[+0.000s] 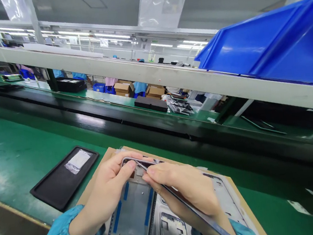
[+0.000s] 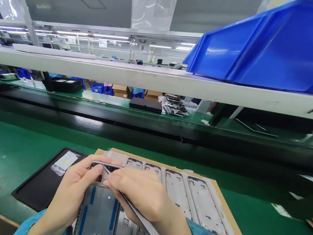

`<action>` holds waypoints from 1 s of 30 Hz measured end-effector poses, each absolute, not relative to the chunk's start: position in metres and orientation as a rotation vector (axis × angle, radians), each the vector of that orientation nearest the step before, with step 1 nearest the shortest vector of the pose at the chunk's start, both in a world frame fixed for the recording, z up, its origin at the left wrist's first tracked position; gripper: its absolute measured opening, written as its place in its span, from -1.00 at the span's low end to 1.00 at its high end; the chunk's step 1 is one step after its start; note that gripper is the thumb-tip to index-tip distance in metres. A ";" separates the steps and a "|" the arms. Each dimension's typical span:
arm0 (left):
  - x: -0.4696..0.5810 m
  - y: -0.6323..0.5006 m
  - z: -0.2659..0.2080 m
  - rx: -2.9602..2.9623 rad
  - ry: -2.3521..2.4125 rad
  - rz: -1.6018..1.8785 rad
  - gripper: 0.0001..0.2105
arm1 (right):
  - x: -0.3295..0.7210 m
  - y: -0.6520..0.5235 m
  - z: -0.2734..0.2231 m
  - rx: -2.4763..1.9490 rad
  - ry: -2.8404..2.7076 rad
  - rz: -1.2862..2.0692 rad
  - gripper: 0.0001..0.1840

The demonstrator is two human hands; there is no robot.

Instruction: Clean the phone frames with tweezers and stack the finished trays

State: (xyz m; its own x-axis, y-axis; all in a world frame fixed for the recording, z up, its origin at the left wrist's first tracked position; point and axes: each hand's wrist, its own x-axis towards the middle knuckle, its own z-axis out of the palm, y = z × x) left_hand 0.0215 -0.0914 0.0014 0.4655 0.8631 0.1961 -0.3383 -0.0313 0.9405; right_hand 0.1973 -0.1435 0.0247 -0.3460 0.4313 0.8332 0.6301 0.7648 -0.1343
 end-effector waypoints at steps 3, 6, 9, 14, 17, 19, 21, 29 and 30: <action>0.024 -0.092 0.003 1.196 0.549 1.042 -0.84 | 0.198 -0.158 0.034 -0.885 -1.965 -0.258 -0.72; 0.025 -0.091 0.004 1.126 0.564 1.020 -0.83 | 0.198 -0.173 0.041 -0.913 -1.854 -0.184 -0.67; 0.024 -0.083 -0.001 1.009 0.627 0.989 -0.77 | 0.204 -0.180 0.041 -0.979 -1.693 -0.236 -0.73; 0.020 -0.046 -0.037 0.900 0.830 1.077 -0.72 | 0.222 -0.177 0.042 -0.983 -1.605 -0.360 -0.81; 0.020 -0.014 -0.059 0.908 0.901 1.052 -0.84 | 0.229 -0.176 0.045 -0.942 -1.528 -0.417 -0.80; 0.022 0.006 -0.066 0.940 0.932 1.012 -0.89 | 0.233 -0.177 0.048 -0.899 -1.507 -0.487 -0.76; 0.029 0.022 -0.069 0.986 0.947 0.988 -0.91 | 0.238 -0.180 0.050 -0.865 -1.494 -0.508 -0.70; 0.069 0.060 -0.082 1.089 1.010 0.955 -0.82 | 0.244 -0.191 0.054 -0.815 -1.479 -0.479 -0.69; 0.071 0.062 -0.085 1.093 1.021 0.955 -0.81 | 0.244 -0.191 0.054 -0.820 -1.470 -0.472 -0.71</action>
State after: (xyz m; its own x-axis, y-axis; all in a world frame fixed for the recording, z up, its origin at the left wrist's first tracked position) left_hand 0.0714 0.0624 -0.0853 0.2536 0.9531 -0.1653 -0.1006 0.1960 0.9754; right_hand 0.2436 -0.1908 0.0538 0.0830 0.1985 0.9766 0.7297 0.6553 -0.1952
